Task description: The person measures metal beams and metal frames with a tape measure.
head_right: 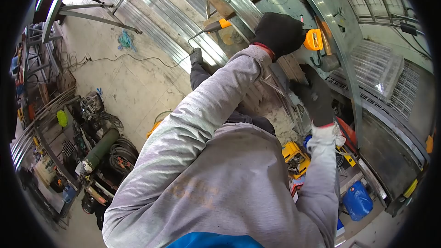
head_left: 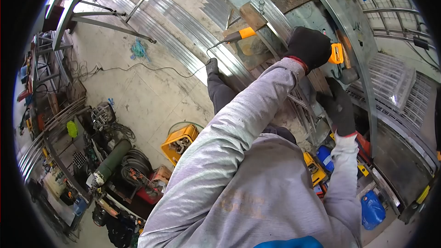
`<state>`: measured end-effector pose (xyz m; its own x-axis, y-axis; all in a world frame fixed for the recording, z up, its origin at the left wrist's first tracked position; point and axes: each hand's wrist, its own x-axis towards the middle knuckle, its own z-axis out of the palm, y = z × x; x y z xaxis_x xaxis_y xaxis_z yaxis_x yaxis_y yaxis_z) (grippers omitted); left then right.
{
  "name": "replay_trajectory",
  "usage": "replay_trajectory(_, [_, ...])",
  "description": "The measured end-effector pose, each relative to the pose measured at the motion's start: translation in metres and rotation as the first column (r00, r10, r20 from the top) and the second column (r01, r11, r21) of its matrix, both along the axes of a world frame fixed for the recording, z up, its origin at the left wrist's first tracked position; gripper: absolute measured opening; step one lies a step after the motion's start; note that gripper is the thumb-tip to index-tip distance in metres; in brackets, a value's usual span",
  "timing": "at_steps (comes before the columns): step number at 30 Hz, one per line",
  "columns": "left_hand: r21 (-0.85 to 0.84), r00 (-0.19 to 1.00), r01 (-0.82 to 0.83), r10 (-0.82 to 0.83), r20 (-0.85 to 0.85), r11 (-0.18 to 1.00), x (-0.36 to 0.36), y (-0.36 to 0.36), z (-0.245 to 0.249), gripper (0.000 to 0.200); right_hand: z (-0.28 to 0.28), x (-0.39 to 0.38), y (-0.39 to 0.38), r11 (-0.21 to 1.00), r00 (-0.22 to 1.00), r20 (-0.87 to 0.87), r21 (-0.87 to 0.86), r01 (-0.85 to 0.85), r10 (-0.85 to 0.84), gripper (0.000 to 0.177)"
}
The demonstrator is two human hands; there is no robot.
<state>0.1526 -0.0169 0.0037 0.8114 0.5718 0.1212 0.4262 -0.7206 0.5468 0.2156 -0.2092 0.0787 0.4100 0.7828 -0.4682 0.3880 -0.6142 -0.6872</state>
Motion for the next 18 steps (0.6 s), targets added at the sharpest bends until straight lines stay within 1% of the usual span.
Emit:
replay_trajectory(1, [-0.002, 1.0, 0.006, -0.006, -0.003, 1.0, 0.003, 0.002, 0.001, 0.033, 0.005, -0.006, -0.003, 0.993, 0.972, 0.234, -0.11, 0.04, -0.013, 0.062])
replay_trajectory(2, [-0.049, 0.999, 0.0, -0.002, -0.046, 0.999, 0.006, 0.002, -0.001, 0.033, -0.016, -0.01, -0.019, 0.962, 0.83, 0.533, 0.098, -0.255, 0.166, 0.074])
replay_trajectory(3, [-0.095, 0.996, -0.007, -0.002, -0.092, 0.995, 0.009, 0.003, -0.002, 0.033, -0.032, -0.006, -0.029, 0.964, 0.834, 0.528, 0.098, -0.248, 0.161, 0.074])
replay_trajectory(5, [-0.112, 0.995, -0.003, -0.009, -0.101, 0.994, 0.009, 0.003, -0.001, 0.032, -0.043, -0.015, -0.029, 0.965, 0.719, 0.691, 0.136, -0.224, 0.07, 0.083])
replay_trajectory(6, [-0.125, 0.995, -0.003, -0.009, -0.102, 0.992, 0.009, 0.004, 0.0, 0.032, -0.044, -0.016, -0.027, 0.967, 0.697, 0.713, 0.124, -0.224, 0.07, 0.075])
replay_trajectory(7, [-0.127, 0.994, 0.004, -0.018, -0.11, 0.992, 0.01, 0.005, 0.0, 0.032, -0.045, -0.015, -0.027, 0.969, 0.704, 0.707, 0.124, -0.215, 0.066, 0.075])
replay_trajectory(9, [-0.111, 0.992, -0.017, 0.004, -0.124, 0.994, 0.01, 0.003, 0.0, 0.031, -0.046, -0.013, -0.029, 0.972, 0.72, 0.689, 0.099, -0.212, 0.087, 0.07])
replay_trajectory(10, [-0.116, 0.992, -0.012, -0.003, -0.129, 0.993, 0.011, 0.002, 0.0, 0.031, -0.046, -0.013, -0.031, 0.974, 0.724, 0.685, 0.096, -0.206, 0.086, 0.07])
replay_trajectory(12, [-0.088, 0.982, -0.007, -0.009, -0.187, 0.996, 0.012, 0.003, 0.0, 0.023, -0.046, -0.012, -0.031, 0.97, 0.675, 0.729, 0.065, -0.235, 0.115, 0.066])
replay_trajectory(16, [-0.092, 0.985, -0.004, -0.012, -0.174, 0.996, 0.013, 0.004, 0.003, 0.023, -0.052, 0.001, -0.037, 0.969, 0.696, 0.706, 0.058, -0.242, 0.132, 0.067])
replay_trajectory(18, [-0.097, 0.99, -0.017, 0.003, -0.137, 0.995, 0.015, 0.004, 0.007, 0.03, -0.049, 0.014, -0.036, 0.982, 0.844, 0.511, -0.005, -0.187, 0.163, 0.07])
